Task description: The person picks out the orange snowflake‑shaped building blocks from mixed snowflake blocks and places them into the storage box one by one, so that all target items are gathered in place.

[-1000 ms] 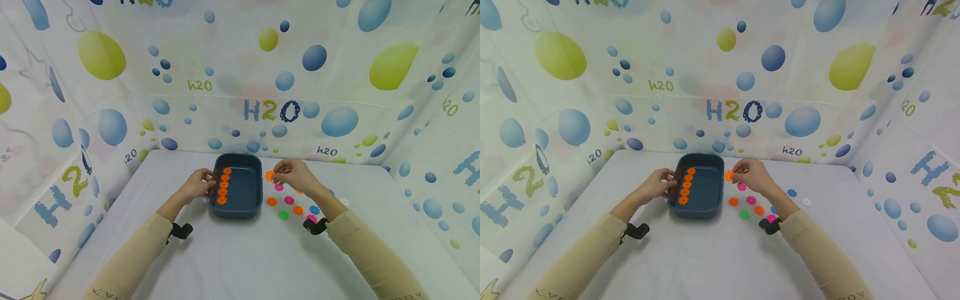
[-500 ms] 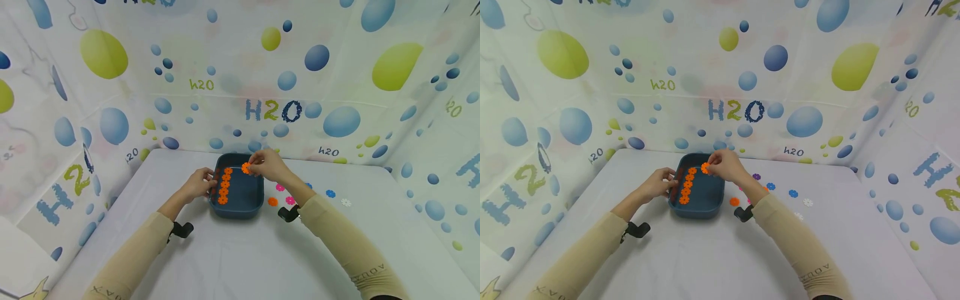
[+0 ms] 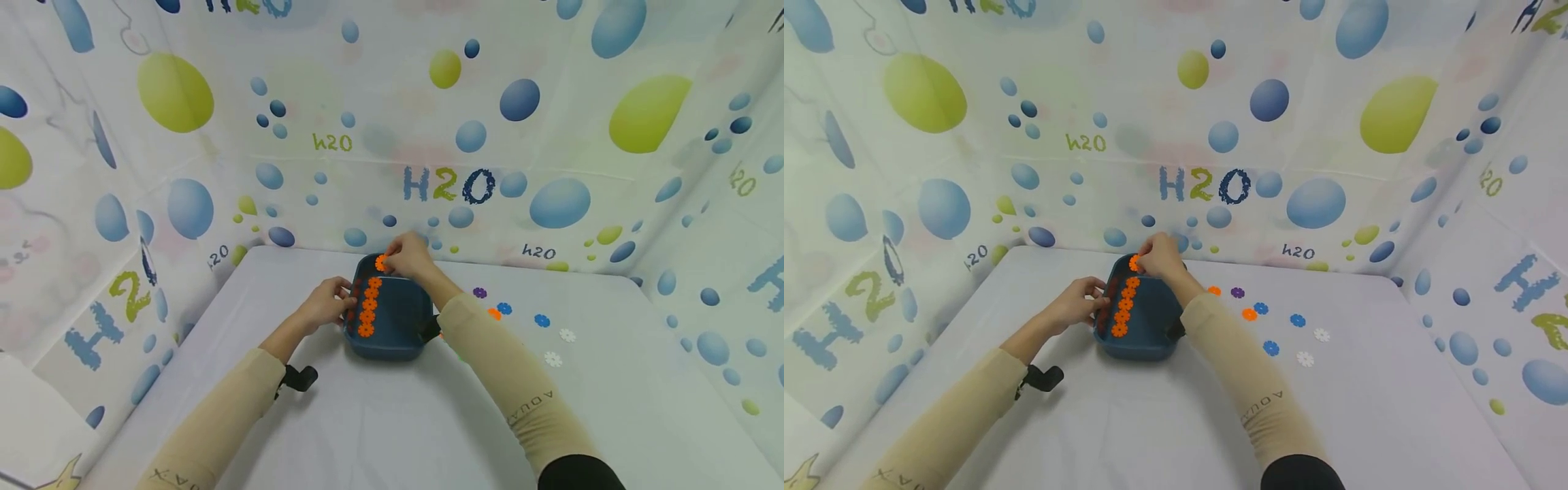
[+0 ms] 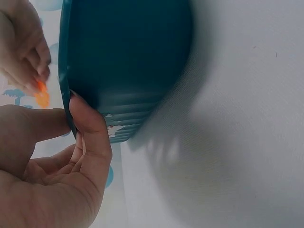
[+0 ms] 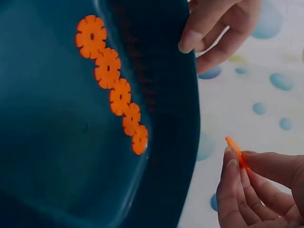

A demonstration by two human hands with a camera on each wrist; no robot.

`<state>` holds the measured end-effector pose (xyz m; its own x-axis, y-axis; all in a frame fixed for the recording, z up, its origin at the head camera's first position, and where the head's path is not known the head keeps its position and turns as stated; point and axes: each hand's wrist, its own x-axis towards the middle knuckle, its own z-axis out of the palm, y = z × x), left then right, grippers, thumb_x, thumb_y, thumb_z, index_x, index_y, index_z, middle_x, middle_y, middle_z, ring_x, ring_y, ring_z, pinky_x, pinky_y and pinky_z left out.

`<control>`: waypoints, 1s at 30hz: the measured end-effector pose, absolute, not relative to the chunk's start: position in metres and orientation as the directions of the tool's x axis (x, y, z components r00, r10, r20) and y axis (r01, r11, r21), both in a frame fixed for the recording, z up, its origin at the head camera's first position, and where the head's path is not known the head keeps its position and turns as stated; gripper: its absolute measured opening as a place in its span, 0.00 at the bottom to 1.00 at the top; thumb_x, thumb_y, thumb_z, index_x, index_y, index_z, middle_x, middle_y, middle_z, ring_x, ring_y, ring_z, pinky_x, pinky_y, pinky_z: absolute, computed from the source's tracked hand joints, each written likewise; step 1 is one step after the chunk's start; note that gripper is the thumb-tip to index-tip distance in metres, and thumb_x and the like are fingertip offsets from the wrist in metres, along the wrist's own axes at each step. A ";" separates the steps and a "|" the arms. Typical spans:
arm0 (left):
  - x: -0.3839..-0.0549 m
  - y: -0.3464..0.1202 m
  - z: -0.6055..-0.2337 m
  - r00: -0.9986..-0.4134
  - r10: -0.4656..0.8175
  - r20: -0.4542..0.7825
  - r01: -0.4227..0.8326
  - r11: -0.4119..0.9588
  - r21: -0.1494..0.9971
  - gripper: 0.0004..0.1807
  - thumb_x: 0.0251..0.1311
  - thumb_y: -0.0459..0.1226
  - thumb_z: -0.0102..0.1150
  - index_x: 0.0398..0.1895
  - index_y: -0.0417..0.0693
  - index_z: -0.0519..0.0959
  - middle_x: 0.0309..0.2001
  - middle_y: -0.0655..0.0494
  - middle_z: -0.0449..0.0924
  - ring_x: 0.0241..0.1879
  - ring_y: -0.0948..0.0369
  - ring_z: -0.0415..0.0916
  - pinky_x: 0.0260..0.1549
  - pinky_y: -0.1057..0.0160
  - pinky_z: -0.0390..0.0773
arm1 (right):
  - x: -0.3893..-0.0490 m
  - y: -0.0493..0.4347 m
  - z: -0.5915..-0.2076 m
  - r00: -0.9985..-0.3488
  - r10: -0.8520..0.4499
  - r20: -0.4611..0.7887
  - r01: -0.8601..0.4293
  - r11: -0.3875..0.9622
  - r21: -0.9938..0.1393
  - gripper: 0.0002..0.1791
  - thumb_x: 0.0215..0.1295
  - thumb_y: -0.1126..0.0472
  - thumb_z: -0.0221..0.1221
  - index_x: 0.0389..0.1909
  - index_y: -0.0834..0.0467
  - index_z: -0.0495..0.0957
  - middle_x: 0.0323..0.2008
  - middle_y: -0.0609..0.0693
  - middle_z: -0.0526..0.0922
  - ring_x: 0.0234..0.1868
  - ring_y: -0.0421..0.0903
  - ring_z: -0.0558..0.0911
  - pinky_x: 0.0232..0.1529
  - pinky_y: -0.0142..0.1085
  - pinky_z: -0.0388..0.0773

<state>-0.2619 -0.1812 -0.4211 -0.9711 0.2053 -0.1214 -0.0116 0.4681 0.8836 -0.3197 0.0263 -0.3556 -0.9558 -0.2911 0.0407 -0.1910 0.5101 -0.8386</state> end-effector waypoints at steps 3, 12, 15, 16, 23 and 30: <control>-0.262 -0.181 -0.422 -0.970 0.207 -0.126 -0.016 0.461 0.887 0.20 0.74 0.31 0.54 0.64 0.30 0.68 0.39 0.45 0.73 0.31 0.57 0.77 0.27 0.62 0.85 | -0.327 0.022 -0.363 -0.966 -0.258 -0.005 -0.133 0.515 -0.847 0.06 0.66 0.72 0.62 0.42 0.69 0.82 0.40 0.64 0.86 0.42 0.62 0.87 0.45 0.47 0.86; -0.265 -0.182 -0.424 -0.970 0.208 -0.124 -0.013 0.467 0.884 0.20 0.75 0.32 0.52 0.65 0.31 0.67 0.40 0.45 0.72 0.32 0.56 0.76 0.27 0.62 0.84 | -0.353 0.014 -0.389 -0.989 -0.129 -0.077 -0.017 0.602 -0.799 0.20 0.62 0.76 0.59 0.12 0.60 0.73 0.25 0.58 0.85 0.37 0.63 0.87 0.36 0.46 0.85; -0.264 -0.182 -0.424 -0.970 0.208 -0.128 -0.017 0.464 0.886 0.19 0.75 0.32 0.52 0.64 0.32 0.67 0.41 0.44 0.73 0.33 0.56 0.77 0.27 0.62 0.84 | -0.359 0.011 -0.401 -0.986 -0.089 -0.138 0.044 0.665 -0.745 0.25 0.61 0.77 0.59 0.09 0.55 0.63 0.14 0.52 0.78 0.27 0.61 0.84 0.26 0.41 0.78; -0.264 -0.182 -0.423 -0.969 0.209 -0.129 -0.019 0.462 0.886 0.20 0.75 0.32 0.52 0.65 0.31 0.67 0.41 0.44 0.73 0.33 0.55 0.77 0.27 0.61 0.85 | -0.361 0.011 -0.405 -0.985 -0.078 -0.157 0.062 0.684 -0.727 0.24 0.61 0.76 0.59 0.11 0.56 0.64 0.12 0.51 0.76 0.23 0.58 0.82 0.23 0.40 0.74; -0.264 -0.182 -0.423 -0.971 0.200 -0.134 -0.022 0.480 0.877 0.20 0.75 0.32 0.53 0.65 0.31 0.67 0.42 0.44 0.73 0.34 0.55 0.77 0.28 0.61 0.85 | -0.365 0.011 -0.422 -0.975 -0.012 -0.223 0.150 0.704 -0.694 0.28 0.63 0.74 0.61 0.66 0.70 0.71 0.48 0.67 0.83 0.19 0.45 0.75 0.23 0.36 0.73; -0.264 -0.182 -0.423 -0.970 0.206 -0.133 -0.018 0.483 0.876 0.20 0.75 0.32 0.52 0.65 0.31 0.67 0.41 0.44 0.73 0.33 0.55 0.77 0.27 0.61 0.85 | -0.369 0.013 -0.430 -0.966 0.019 -0.259 0.202 0.680 -0.705 0.28 0.65 0.72 0.63 0.65 0.70 0.70 0.70 0.73 0.64 0.25 0.45 0.83 0.32 0.36 0.83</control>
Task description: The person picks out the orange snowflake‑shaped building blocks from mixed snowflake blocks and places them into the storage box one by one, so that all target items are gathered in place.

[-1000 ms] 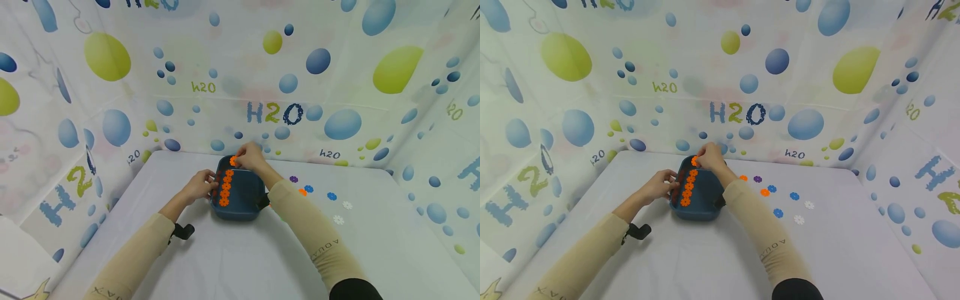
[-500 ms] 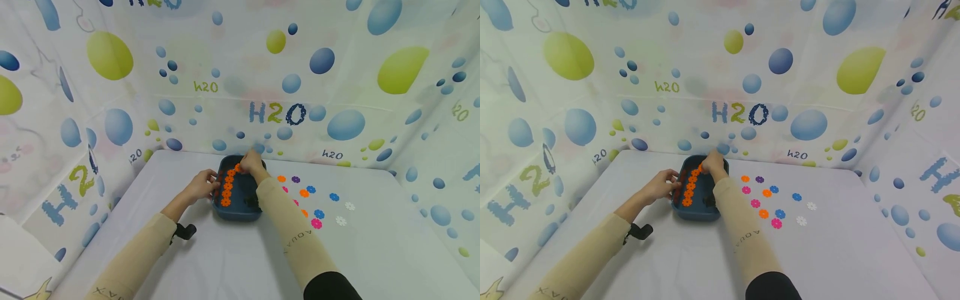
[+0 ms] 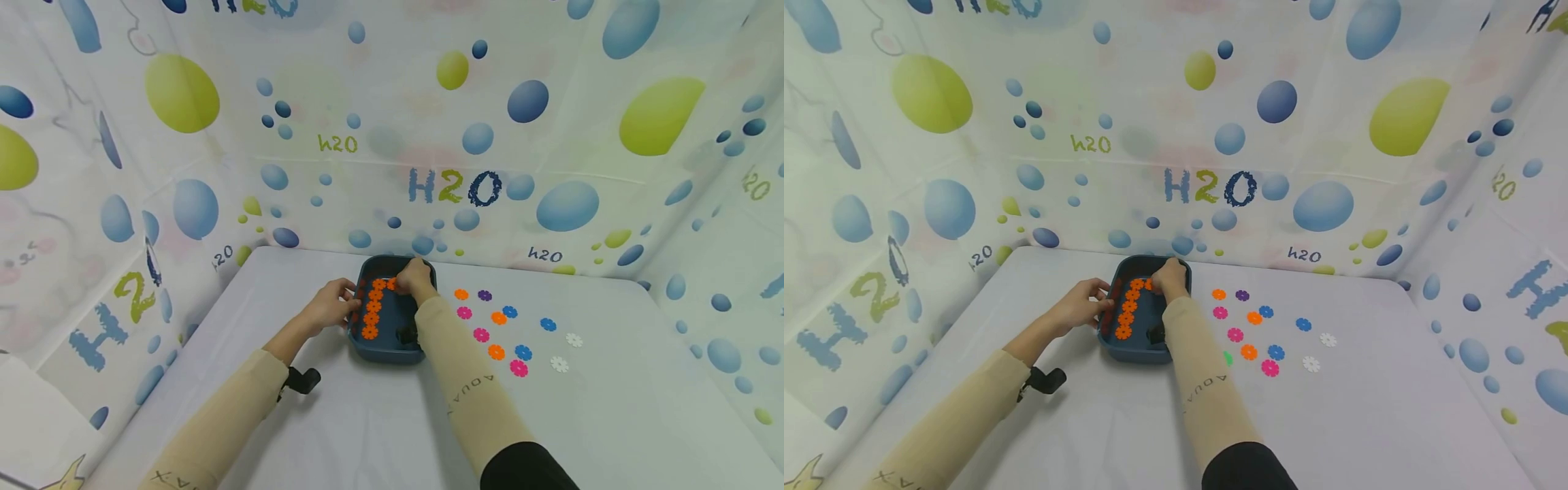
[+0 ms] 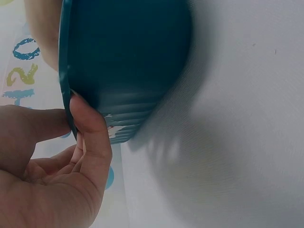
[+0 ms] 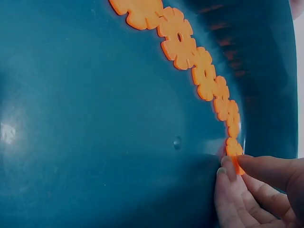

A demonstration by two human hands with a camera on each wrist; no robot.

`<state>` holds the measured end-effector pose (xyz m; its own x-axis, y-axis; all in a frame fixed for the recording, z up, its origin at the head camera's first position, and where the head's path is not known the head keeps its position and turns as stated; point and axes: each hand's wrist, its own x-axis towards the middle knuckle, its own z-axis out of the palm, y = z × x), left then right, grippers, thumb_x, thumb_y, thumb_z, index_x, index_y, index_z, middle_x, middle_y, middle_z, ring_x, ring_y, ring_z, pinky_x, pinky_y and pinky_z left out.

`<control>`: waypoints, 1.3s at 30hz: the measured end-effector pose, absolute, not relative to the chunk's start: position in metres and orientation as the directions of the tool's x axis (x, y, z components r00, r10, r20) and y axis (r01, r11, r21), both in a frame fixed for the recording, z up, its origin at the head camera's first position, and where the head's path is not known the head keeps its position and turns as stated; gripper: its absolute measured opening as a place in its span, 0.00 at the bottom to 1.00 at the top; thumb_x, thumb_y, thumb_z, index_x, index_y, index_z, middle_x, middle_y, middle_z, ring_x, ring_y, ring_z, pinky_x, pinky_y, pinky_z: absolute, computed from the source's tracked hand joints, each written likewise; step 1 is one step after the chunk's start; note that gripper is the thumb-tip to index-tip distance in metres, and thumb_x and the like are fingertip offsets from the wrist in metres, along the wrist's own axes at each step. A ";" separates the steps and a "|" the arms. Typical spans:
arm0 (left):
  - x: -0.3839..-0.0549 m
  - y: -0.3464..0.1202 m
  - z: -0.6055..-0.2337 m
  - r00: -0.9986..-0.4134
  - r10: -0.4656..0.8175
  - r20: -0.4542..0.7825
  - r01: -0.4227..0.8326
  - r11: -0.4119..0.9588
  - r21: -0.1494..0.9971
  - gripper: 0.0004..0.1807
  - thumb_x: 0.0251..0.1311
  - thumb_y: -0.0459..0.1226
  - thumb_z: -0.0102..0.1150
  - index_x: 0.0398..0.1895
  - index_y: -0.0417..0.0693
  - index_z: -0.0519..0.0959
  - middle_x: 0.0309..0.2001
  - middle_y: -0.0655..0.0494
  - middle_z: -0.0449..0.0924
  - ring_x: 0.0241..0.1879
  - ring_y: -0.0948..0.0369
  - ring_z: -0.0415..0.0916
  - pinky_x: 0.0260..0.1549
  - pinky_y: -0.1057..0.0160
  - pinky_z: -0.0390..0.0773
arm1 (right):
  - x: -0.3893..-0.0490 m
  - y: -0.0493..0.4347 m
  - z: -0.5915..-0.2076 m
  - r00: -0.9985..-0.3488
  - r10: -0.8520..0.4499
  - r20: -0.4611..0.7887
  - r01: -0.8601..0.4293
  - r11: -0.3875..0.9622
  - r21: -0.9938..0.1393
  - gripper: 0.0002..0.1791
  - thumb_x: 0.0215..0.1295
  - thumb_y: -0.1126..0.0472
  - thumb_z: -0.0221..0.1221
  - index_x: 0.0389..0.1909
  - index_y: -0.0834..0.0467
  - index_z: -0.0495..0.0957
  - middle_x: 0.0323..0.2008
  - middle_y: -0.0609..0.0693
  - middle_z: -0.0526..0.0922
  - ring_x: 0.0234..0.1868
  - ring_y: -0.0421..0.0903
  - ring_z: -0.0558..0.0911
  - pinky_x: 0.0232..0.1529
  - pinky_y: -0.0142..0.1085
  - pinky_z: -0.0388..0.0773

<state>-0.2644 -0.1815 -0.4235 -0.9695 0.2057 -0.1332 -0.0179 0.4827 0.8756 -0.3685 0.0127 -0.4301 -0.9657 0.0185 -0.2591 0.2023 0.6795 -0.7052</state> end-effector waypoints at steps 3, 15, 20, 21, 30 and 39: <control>-0.264 -0.181 -0.423 -0.970 0.205 -0.131 -0.017 0.480 0.877 0.20 0.75 0.32 0.52 0.65 0.31 0.67 0.41 0.44 0.72 0.33 0.55 0.77 0.27 0.61 0.85 | -0.367 0.014 -0.429 -0.966 0.014 -0.259 0.200 0.674 -0.711 0.22 0.64 0.72 0.64 0.59 0.70 0.75 0.70 0.73 0.64 0.31 0.48 0.84 0.32 0.36 0.82; -0.264 -0.180 -0.421 -0.970 0.212 -0.122 -0.005 0.482 0.876 0.20 0.75 0.32 0.53 0.65 0.31 0.67 0.41 0.44 0.73 0.33 0.55 0.77 0.28 0.60 0.85 | -0.358 0.022 -0.410 -0.973 -0.110 -0.204 0.063 0.722 -0.689 0.15 0.68 0.65 0.64 0.52 0.70 0.80 0.41 0.63 0.86 0.44 0.59 0.86 0.47 0.45 0.85; -0.264 -0.181 -0.414 -0.970 0.215 -0.117 0.003 0.489 0.872 0.21 0.75 0.32 0.52 0.65 0.30 0.66 0.40 0.44 0.73 0.32 0.55 0.78 0.28 0.60 0.85 | -0.352 0.021 -0.379 -0.963 -0.224 -0.151 -0.068 0.742 -0.667 0.15 0.69 0.63 0.63 0.21 0.64 0.78 0.17 0.50 0.74 0.26 0.51 0.80 0.36 0.42 0.82; -0.265 -0.181 -0.413 -0.969 0.216 -0.117 0.004 0.491 0.871 0.21 0.75 0.32 0.52 0.65 0.30 0.66 0.40 0.44 0.72 0.32 0.55 0.78 0.29 0.60 0.85 | -0.352 0.021 -0.373 -0.960 -0.244 -0.140 -0.092 0.742 -0.664 0.19 0.69 0.63 0.63 0.17 0.61 0.74 0.15 0.48 0.69 0.22 0.48 0.76 0.31 0.40 0.79; -0.264 -0.182 -0.413 -0.972 0.206 -0.113 0.006 0.501 0.866 0.21 0.75 0.32 0.53 0.65 0.29 0.67 0.39 0.44 0.72 0.31 0.55 0.77 0.28 0.61 0.85 | -0.333 0.031 -0.334 -0.915 -0.403 -0.025 -0.313 0.748 -0.585 0.14 0.70 0.58 0.64 0.49 0.64 0.85 0.48 0.60 0.86 0.48 0.54 0.84 0.50 0.44 0.82; -0.260 -0.179 -0.418 -0.970 0.210 -0.125 -0.007 0.486 0.874 0.21 0.75 0.32 0.53 0.65 0.29 0.67 0.40 0.44 0.72 0.34 0.55 0.78 0.29 0.61 0.86 | -0.301 0.071 -0.334 -0.842 -0.539 0.025 -0.444 0.665 -0.600 0.15 0.71 0.58 0.63 0.50 0.64 0.82 0.49 0.58 0.83 0.49 0.53 0.81 0.50 0.44 0.82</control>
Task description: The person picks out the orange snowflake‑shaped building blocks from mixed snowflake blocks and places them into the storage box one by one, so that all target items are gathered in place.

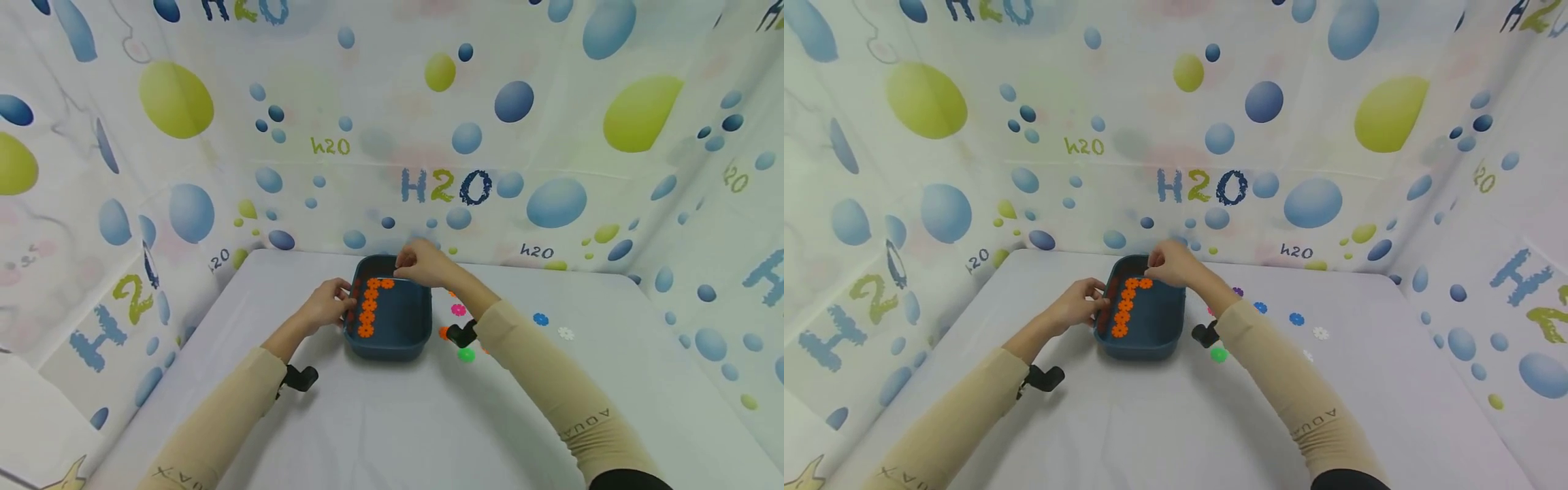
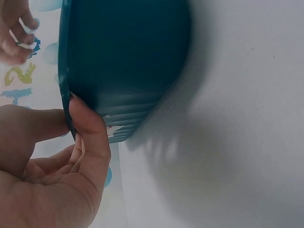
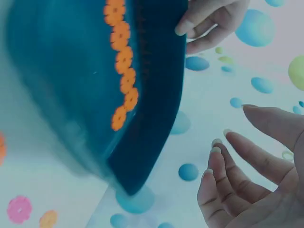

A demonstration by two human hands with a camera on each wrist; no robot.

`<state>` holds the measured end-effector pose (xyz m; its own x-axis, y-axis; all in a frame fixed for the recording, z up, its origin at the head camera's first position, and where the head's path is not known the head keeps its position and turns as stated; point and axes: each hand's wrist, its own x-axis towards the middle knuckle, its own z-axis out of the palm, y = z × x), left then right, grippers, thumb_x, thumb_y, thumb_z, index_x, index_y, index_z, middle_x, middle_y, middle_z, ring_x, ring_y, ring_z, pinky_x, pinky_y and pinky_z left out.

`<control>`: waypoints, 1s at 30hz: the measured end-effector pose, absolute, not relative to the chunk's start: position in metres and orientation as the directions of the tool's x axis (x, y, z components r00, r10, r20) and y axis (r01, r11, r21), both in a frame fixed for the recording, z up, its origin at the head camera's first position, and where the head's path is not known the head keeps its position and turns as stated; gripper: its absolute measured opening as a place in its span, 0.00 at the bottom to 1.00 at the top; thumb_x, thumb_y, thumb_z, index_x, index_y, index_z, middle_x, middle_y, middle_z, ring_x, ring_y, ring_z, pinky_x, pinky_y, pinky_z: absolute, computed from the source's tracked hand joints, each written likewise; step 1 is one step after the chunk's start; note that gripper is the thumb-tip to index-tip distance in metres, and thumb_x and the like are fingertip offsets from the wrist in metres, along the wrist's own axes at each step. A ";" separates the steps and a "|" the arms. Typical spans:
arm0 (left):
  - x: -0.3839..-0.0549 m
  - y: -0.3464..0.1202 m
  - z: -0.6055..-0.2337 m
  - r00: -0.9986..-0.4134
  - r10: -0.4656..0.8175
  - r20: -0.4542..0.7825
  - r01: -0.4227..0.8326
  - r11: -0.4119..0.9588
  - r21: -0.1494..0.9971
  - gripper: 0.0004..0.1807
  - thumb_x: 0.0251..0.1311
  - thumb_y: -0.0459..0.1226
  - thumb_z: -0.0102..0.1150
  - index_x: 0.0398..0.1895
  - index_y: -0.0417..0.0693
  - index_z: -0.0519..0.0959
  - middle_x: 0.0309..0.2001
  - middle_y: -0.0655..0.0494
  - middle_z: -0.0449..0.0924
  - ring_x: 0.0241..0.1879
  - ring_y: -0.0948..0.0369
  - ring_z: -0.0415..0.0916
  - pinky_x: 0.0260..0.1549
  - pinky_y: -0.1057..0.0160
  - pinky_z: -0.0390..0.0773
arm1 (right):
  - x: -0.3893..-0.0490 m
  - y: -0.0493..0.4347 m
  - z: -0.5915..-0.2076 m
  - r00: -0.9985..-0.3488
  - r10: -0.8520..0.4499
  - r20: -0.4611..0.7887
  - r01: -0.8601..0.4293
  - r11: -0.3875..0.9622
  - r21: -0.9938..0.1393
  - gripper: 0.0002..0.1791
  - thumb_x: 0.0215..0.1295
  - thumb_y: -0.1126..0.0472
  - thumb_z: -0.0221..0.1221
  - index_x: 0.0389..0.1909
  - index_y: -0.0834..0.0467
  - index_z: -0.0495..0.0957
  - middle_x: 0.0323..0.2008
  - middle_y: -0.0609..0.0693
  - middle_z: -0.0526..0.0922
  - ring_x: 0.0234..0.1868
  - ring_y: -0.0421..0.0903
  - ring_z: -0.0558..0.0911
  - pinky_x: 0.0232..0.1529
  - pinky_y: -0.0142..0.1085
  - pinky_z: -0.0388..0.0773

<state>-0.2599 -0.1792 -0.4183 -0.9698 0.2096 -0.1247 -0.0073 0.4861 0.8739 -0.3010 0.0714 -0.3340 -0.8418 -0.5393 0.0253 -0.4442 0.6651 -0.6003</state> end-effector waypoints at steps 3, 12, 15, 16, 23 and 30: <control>-0.261 -0.179 -0.419 -0.970 0.211 -0.125 -0.007 0.487 0.873 0.21 0.75 0.32 0.52 0.65 0.28 0.66 0.40 0.44 0.72 0.33 0.55 0.78 0.27 0.62 0.85 | -0.295 0.088 -0.336 -0.834 -0.550 0.032 -0.463 0.667 -0.584 0.16 0.71 0.57 0.63 0.51 0.64 0.82 0.47 0.56 0.83 0.46 0.52 0.81 0.47 0.42 0.83; -0.263 -0.180 -0.421 -0.972 0.201 -0.119 -0.007 0.486 0.874 0.19 0.75 0.32 0.52 0.64 0.30 0.67 0.40 0.44 0.73 0.36 0.52 0.79 0.28 0.61 0.86 | -0.290 0.137 -0.347 -0.847 -0.526 0.076 -0.468 0.671 -0.575 0.14 0.69 0.59 0.64 0.50 0.63 0.83 0.44 0.55 0.82 0.45 0.53 0.79 0.42 0.40 0.82; -0.263 -0.179 -0.421 -0.972 0.204 -0.114 -0.002 0.479 0.878 0.19 0.75 0.32 0.52 0.63 0.30 0.68 0.40 0.44 0.73 0.35 0.53 0.79 0.28 0.61 0.85 | -0.287 0.151 -0.350 -0.852 -0.515 0.093 -0.468 0.670 -0.576 0.14 0.69 0.59 0.64 0.51 0.63 0.82 0.44 0.55 0.82 0.46 0.53 0.79 0.43 0.40 0.81; -0.263 -0.179 -0.421 -0.972 0.206 -0.113 -0.002 0.477 0.879 0.19 0.75 0.32 0.52 0.63 0.30 0.68 0.40 0.44 0.72 0.35 0.53 0.79 0.27 0.61 0.85 | -0.286 0.156 -0.350 -0.855 -0.510 0.096 -0.466 0.673 -0.574 0.14 0.69 0.60 0.64 0.51 0.63 0.82 0.44 0.55 0.82 0.46 0.53 0.79 0.43 0.40 0.81; -0.260 -0.179 -0.420 -0.971 0.205 -0.120 -0.005 0.487 0.873 0.20 0.75 0.32 0.53 0.64 0.30 0.67 0.41 0.44 0.72 0.35 0.54 0.79 0.30 0.60 0.86 | -0.278 0.183 -0.358 -0.889 -0.453 0.068 -0.405 0.708 -0.578 0.15 0.69 0.61 0.64 0.53 0.62 0.81 0.47 0.56 0.82 0.48 0.54 0.78 0.45 0.40 0.82; -0.264 -0.179 -0.423 -0.971 0.210 -0.117 -0.001 0.481 0.877 0.20 0.75 0.32 0.52 0.65 0.29 0.67 0.40 0.44 0.72 0.35 0.52 0.79 0.29 0.61 0.86 | -0.277 0.211 -0.376 -0.908 -0.418 0.028 -0.351 0.723 -0.595 0.16 0.68 0.62 0.66 0.54 0.64 0.80 0.49 0.59 0.83 0.49 0.55 0.79 0.47 0.41 0.84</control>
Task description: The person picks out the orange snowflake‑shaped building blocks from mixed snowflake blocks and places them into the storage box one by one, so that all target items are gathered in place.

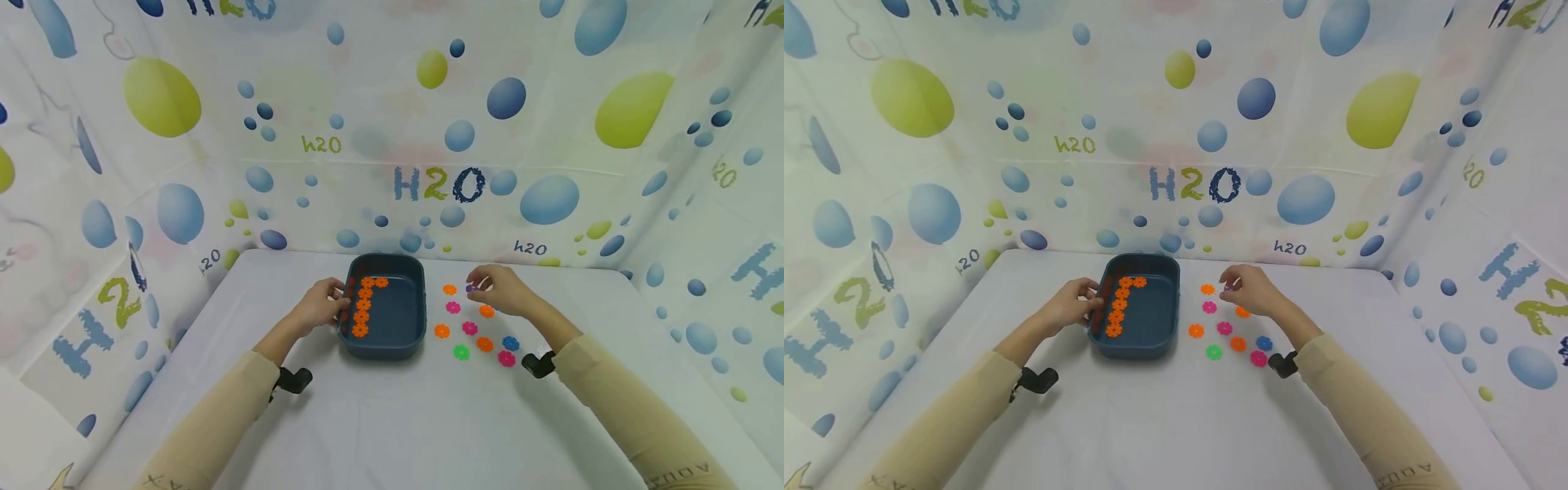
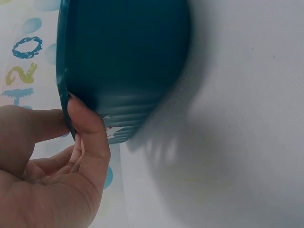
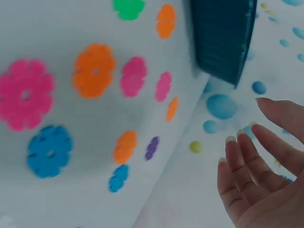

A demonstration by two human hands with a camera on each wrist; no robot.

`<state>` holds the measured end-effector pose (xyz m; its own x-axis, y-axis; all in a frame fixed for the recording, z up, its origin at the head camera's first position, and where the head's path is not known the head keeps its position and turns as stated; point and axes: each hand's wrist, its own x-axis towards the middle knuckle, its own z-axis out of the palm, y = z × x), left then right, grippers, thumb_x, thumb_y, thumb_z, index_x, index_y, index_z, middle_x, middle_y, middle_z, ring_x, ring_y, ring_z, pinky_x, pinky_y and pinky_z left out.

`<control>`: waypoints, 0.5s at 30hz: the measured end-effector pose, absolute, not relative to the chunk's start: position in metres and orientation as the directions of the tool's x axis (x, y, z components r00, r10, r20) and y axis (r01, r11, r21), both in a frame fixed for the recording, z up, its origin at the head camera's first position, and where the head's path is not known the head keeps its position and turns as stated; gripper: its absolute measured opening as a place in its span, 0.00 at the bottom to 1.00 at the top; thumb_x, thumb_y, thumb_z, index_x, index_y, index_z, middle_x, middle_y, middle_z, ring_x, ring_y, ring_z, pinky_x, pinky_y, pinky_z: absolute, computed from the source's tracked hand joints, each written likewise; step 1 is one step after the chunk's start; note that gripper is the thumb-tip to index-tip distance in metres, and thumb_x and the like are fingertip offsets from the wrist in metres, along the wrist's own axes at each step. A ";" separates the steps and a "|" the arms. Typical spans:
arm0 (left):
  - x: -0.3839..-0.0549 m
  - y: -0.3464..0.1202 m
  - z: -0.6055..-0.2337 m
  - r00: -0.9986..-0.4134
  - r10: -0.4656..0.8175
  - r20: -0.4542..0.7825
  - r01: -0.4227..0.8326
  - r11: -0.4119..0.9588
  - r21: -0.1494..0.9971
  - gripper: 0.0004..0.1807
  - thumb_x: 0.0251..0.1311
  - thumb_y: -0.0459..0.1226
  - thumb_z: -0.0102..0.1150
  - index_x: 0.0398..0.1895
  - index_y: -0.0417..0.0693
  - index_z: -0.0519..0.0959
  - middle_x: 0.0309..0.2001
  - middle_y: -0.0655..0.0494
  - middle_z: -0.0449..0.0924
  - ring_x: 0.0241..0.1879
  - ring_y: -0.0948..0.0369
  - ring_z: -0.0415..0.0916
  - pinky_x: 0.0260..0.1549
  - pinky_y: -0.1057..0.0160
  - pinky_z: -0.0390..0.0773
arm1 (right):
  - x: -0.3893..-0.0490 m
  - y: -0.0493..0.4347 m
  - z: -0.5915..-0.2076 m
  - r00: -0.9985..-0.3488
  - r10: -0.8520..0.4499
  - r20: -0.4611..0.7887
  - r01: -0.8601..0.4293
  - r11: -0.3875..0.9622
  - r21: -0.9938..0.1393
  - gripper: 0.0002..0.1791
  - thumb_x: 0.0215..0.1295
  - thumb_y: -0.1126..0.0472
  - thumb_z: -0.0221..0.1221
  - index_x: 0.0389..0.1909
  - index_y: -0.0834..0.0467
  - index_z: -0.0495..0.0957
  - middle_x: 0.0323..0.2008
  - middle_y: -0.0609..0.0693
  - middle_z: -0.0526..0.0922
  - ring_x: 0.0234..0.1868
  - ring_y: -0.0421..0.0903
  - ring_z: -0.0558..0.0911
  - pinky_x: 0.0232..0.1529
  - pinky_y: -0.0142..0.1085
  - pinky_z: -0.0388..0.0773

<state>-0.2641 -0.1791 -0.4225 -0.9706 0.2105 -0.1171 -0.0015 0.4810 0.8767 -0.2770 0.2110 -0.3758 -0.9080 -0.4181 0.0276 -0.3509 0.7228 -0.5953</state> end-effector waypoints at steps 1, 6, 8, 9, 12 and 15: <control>-0.265 -0.179 -0.423 -0.971 0.207 -0.119 -0.005 0.480 0.878 0.21 0.75 0.32 0.53 0.65 0.30 0.67 0.40 0.44 0.72 0.35 0.52 0.80 0.29 0.61 0.86 | -0.277 0.215 -0.379 -0.910 -0.413 0.020 -0.344 0.728 -0.593 0.17 0.68 0.62 0.66 0.54 0.64 0.80 0.50 0.60 0.83 0.50 0.55 0.79 0.47 0.41 0.84; -0.266 -0.179 -0.424 -0.971 0.213 -0.105 0.011 0.481 0.877 0.20 0.75 0.33 0.52 0.65 0.30 0.67 0.40 0.44 0.73 0.34 0.54 0.79 0.29 0.60 0.86 | -0.277 0.232 -0.397 -0.922 -0.387 0.007 -0.321 0.755 -0.571 0.18 0.68 0.64 0.65 0.56 0.67 0.78 0.52 0.64 0.82 0.49 0.56 0.79 0.48 0.43 0.83; -0.266 -0.179 -0.424 -0.971 0.214 -0.105 0.012 0.484 0.875 0.20 0.75 0.32 0.52 0.65 0.30 0.67 0.40 0.44 0.73 0.34 0.54 0.79 0.29 0.61 0.86 | -0.277 0.238 -0.403 -0.927 -0.375 -0.001 -0.307 0.761 -0.572 0.19 0.68 0.64 0.65 0.56 0.68 0.78 0.51 0.64 0.81 0.49 0.56 0.79 0.49 0.45 0.83; -0.266 -0.179 -0.424 -0.971 0.214 -0.107 0.010 0.483 0.875 0.21 0.75 0.32 0.52 0.65 0.30 0.67 0.40 0.44 0.73 0.34 0.55 0.78 0.29 0.61 0.86 | -0.278 0.240 -0.407 -0.929 -0.369 -0.004 -0.301 0.764 -0.571 0.18 0.68 0.64 0.65 0.55 0.69 0.78 0.50 0.64 0.82 0.49 0.56 0.79 0.49 0.46 0.83; -0.265 -0.179 -0.424 -0.971 0.210 -0.113 0.002 0.483 0.876 0.21 0.75 0.32 0.52 0.66 0.29 0.66 0.40 0.44 0.73 0.35 0.54 0.79 0.29 0.61 0.86 | -0.280 0.248 -0.416 -0.938 -0.345 -0.025 -0.270 0.775 -0.571 0.18 0.68 0.63 0.65 0.55 0.68 0.79 0.49 0.63 0.82 0.49 0.57 0.79 0.51 0.47 0.83; -0.264 -0.179 -0.424 -0.971 0.208 -0.118 -0.004 0.480 0.877 0.22 0.76 0.32 0.52 0.67 0.29 0.66 0.40 0.44 0.73 0.36 0.51 0.79 0.30 0.61 0.86 | -0.284 0.252 -0.425 -0.947 -0.317 -0.058 -0.230 0.790 -0.569 0.18 0.69 0.62 0.64 0.55 0.67 0.80 0.48 0.60 0.82 0.49 0.57 0.79 0.51 0.47 0.83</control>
